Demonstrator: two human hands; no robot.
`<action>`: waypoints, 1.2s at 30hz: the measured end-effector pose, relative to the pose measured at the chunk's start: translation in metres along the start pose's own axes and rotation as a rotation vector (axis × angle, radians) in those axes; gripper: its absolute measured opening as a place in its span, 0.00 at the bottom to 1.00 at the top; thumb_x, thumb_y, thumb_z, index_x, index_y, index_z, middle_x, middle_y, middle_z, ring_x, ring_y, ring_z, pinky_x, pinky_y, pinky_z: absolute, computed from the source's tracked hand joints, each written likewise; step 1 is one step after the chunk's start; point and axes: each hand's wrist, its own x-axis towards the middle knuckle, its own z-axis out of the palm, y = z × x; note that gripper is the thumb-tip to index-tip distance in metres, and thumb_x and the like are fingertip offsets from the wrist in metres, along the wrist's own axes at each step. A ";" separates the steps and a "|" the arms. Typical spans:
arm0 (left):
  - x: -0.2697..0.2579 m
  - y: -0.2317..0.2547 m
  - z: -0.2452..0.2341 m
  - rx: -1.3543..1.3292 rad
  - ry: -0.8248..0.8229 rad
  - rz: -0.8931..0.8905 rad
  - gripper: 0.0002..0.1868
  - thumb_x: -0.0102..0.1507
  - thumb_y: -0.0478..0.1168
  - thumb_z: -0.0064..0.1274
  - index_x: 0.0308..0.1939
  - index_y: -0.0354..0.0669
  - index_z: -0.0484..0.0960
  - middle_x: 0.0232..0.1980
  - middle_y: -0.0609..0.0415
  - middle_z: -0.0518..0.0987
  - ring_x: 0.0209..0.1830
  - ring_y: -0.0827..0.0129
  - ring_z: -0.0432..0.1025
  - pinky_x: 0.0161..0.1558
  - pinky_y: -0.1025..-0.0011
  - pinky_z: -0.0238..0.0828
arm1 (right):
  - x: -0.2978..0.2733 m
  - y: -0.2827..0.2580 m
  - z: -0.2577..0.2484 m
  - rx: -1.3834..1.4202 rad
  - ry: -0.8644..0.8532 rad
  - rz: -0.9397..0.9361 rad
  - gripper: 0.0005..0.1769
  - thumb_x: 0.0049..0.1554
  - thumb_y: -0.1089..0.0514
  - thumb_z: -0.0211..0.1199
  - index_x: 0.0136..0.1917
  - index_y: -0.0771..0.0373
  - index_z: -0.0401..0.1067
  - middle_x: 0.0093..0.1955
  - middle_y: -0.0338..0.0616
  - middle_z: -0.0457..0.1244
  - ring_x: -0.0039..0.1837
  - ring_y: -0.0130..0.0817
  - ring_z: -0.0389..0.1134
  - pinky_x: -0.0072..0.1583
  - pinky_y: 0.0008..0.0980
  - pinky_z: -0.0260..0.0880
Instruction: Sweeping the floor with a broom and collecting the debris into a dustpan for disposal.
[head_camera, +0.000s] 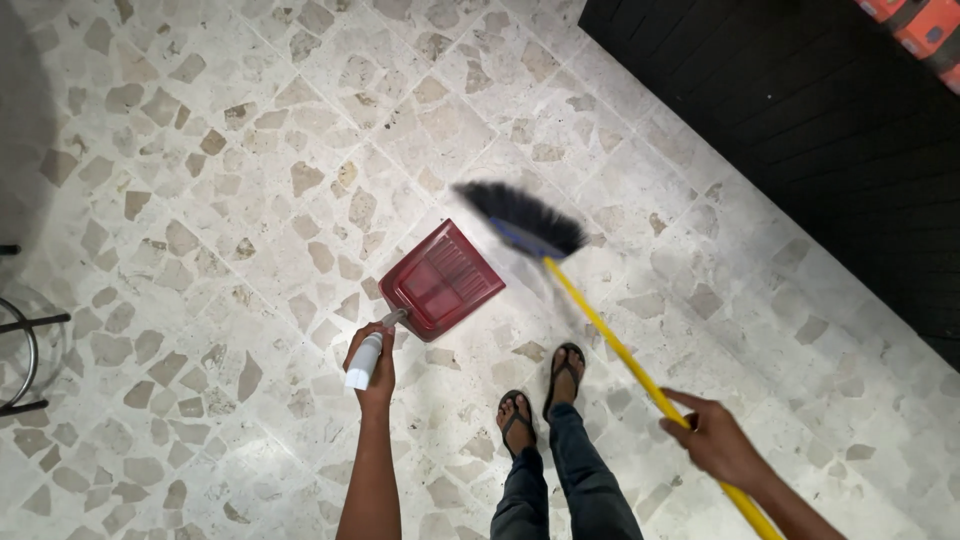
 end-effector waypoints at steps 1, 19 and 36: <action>0.008 0.010 0.002 -0.014 0.022 -0.004 0.06 0.66 0.36 0.61 0.45 0.38 0.81 0.47 0.51 0.83 0.45 0.68 0.76 0.51 0.71 0.73 | 0.012 -0.004 -0.017 -0.007 0.073 -0.016 0.33 0.57 0.55 0.66 0.76 0.51 0.66 0.25 0.42 0.61 0.25 0.31 0.56 0.30 0.35 0.59; 0.103 0.012 0.067 0.061 0.018 0.001 0.06 0.65 0.35 0.59 0.42 0.37 0.80 0.44 0.51 0.82 0.42 0.69 0.74 0.46 0.72 0.72 | 0.197 -0.148 -0.062 -0.053 -0.001 0.046 0.27 0.64 0.54 0.57 0.74 0.63 0.62 0.43 0.51 0.68 0.32 0.36 0.66 0.37 0.38 0.74; 0.163 -0.005 0.056 -0.034 0.048 -0.085 0.09 0.66 0.40 0.61 0.38 0.38 0.79 0.46 0.51 0.84 0.47 0.69 0.75 0.55 0.71 0.70 | 0.090 -0.200 -0.070 0.096 -0.100 -0.008 0.31 0.62 0.50 0.62 0.76 0.53 0.64 0.26 0.39 0.61 0.23 0.29 0.53 0.28 0.33 0.58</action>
